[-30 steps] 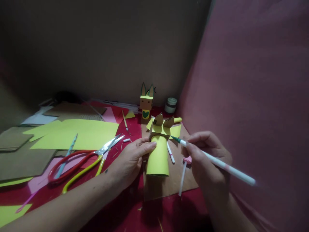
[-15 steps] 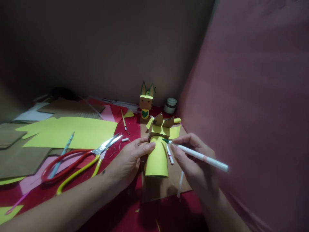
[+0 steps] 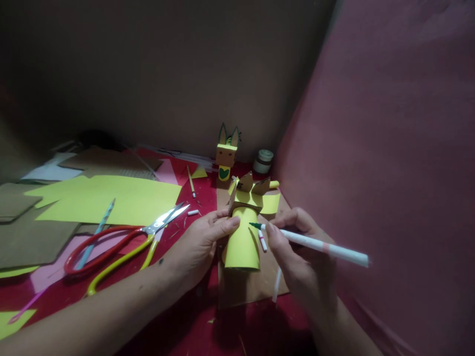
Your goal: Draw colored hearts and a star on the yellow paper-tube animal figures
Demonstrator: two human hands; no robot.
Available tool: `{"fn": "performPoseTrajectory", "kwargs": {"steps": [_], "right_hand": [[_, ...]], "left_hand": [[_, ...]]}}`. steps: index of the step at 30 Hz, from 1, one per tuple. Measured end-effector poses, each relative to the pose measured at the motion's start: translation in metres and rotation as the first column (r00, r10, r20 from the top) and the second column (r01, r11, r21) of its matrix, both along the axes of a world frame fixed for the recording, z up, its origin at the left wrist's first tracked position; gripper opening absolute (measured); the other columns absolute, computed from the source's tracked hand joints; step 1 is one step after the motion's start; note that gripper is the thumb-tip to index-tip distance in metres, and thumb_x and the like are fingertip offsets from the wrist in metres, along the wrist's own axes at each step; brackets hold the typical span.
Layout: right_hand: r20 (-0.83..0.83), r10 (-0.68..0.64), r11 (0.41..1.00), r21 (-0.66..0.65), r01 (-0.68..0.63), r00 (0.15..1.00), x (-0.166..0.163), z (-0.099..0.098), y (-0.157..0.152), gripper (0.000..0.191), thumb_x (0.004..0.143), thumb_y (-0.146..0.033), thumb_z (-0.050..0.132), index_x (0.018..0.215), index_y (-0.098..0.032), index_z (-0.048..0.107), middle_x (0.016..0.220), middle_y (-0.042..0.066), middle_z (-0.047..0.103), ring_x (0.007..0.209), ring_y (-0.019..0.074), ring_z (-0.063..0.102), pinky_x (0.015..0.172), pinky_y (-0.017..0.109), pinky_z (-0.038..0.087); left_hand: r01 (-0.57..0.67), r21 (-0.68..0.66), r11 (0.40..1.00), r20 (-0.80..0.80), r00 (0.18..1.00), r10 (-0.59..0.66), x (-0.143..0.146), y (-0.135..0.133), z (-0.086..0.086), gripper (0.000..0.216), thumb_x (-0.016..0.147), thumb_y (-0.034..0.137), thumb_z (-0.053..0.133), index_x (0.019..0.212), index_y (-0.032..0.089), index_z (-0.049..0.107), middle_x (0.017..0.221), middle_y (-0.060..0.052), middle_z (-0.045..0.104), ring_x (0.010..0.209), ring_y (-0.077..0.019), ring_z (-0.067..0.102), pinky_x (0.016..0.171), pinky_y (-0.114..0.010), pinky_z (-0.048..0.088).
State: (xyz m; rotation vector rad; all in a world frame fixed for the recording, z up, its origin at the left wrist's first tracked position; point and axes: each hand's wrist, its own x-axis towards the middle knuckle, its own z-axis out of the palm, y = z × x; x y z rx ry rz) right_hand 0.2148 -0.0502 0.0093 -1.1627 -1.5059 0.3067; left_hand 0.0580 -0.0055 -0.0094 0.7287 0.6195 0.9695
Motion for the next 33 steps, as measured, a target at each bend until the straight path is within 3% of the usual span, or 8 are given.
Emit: {"fn": "performPoseTrajectory", "kwargs": {"steps": [13, 28, 33], "right_hand": [[0.089, -0.042, 0.999, 0.030, 0.039, 0.995, -0.0025, -0.0017, -0.0001, 0.016, 0.089, -0.025, 0.066, 0.075, -0.023, 0.060, 0.061, -0.005, 0.063, 0.047, 0.0095, 0.057, 0.043, 0.021, 0.039], [0.172, -0.065, 0.992, 0.121, 0.045, 0.983, -0.0080, -0.0055, 0.0045, 0.009, 0.092, -0.021, 0.064, 0.084, -0.021, 0.062, 0.064, -0.006, 0.063, 0.054, 0.0072, 0.060, 0.050, 0.017, 0.047], [0.166, -0.030, 0.996, 0.089, 0.015, 0.986, -0.0072, -0.0075, 0.0032, 0.007, 0.094, -0.023, 0.063, 0.087, -0.022, 0.063, 0.066, -0.005, 0.064, 0.055, 0.0075, 0.061, 0.052, 0.018, 0.048]], "left_hand": [[-0.026, -0.029, 0.999, 0.011, 1.000, 0.027, 0.0009, -0.0010, 0.0003, 0.018, 0.091, 0.012, 0.069, 0.108, 0.012, 0.068, 0.104, -0.013, 0.080, 0.094, -0.0223, 0.077, 0.087, -0.029, 0.061], [0.011, -0.040, 0.999, 0.033, 0.999, -0.009, -0.0001, -0.0007, -0.0041, 0.014, 0.094, 0.016, 0.067, 0.107, 0.011, 0.064, 0.102, -0.014, 0.079, 0.089, -0.0208, 0.076, 0.086, -0.030, 0.059], [-0.020, -0.048, 0.999, 0.007, 1.000, 0.021, 0.0014, -0.0022, -0.0081, 0.018, 0.099, 0.025, 0.063, 0.109, 0.012, 0.067, 0.100, -0.013, 0.079, 0.089, -0.0207, 0.075, 0.086, -0.030, 0.057]]}}
